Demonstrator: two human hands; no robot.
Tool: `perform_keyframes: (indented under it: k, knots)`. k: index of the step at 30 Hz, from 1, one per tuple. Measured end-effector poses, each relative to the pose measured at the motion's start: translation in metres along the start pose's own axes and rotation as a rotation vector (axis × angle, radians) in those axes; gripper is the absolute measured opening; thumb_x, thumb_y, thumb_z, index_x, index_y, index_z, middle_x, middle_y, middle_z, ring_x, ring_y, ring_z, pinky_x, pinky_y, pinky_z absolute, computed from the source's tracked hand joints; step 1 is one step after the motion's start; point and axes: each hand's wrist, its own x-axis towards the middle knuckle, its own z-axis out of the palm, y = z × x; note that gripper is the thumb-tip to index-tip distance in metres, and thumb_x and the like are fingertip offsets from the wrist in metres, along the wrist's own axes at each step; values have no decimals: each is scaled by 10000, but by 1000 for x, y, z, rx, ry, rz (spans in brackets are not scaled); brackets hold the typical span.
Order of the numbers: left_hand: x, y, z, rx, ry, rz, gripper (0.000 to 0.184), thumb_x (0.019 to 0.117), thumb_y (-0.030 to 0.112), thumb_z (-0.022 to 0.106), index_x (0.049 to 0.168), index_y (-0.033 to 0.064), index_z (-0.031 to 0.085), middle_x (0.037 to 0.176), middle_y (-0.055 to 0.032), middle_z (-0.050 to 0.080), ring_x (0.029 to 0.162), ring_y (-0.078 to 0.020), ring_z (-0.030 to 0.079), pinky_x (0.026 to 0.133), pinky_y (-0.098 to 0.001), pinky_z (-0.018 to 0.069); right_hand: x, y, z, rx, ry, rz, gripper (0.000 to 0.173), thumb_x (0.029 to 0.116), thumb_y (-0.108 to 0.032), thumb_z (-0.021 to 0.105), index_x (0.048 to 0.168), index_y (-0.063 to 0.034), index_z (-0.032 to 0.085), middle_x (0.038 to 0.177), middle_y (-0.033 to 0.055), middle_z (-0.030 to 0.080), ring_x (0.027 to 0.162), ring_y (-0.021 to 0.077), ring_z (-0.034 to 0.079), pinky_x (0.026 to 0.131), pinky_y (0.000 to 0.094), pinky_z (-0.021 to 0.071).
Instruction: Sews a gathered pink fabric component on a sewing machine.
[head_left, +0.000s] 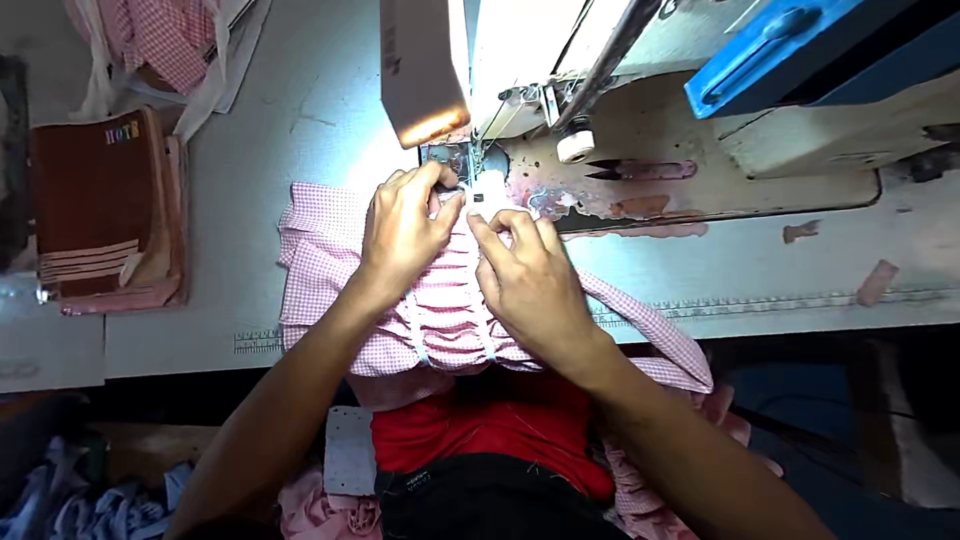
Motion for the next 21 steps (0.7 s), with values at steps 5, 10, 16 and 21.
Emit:
perform_keyframes:
  k: [5, 10, 16, 21]
  knots:
    - [-19, 1, -5, 87, -65, 255, 314, 959, 83, 597, 1179, 213, 779, 1121, -86, 673, 1010, -256, 604, 842, -415, 477, 4, 0, -4, -47, -81, -3, 450, 1005, -200, 505, 1434, -104, 596, 1257, 186, 576, 1076, 368, 574, 791, 471, 513]
    - [-19, 0, 3, 144, -27, 242, 265, 956, 99, 601, 1101, 184, 806, 1104, -11, 744, 1011, -219, 641, 847, -405, 474, 4, 0, -7, -83, -107, -5, 482, 1000, -200, 503, 1470, -118, 568, 1251, 193, 580, 1060, 372, 567, 769, 462, 502]
    - [5, -1, 13, 151, -16, 244, 286, 960, 77, 579, 1120, 142, 806, 1184, -1, 767, 1036, -215, 682, 896, -399, 484, 16, 5, -12, -112, -99, 17, 513, 984, -162, 555, 1492, -99, 534, 1195, 203, 551, 1029, 396, 561, 722, 490, 499]
    - [9, 0, 16, 219, -12, 224, 292, 965, 103, 571, 1119, 180, 807, 1189, 26, 758, 1052, -201, 664, 902, -398, 460, 16, 9, -9, -122, -84, 18, 517, 988, -176, 525, 1501, -113, 534, 1198, 203, 559, 1037, 387, 558, 734, 483, 491]
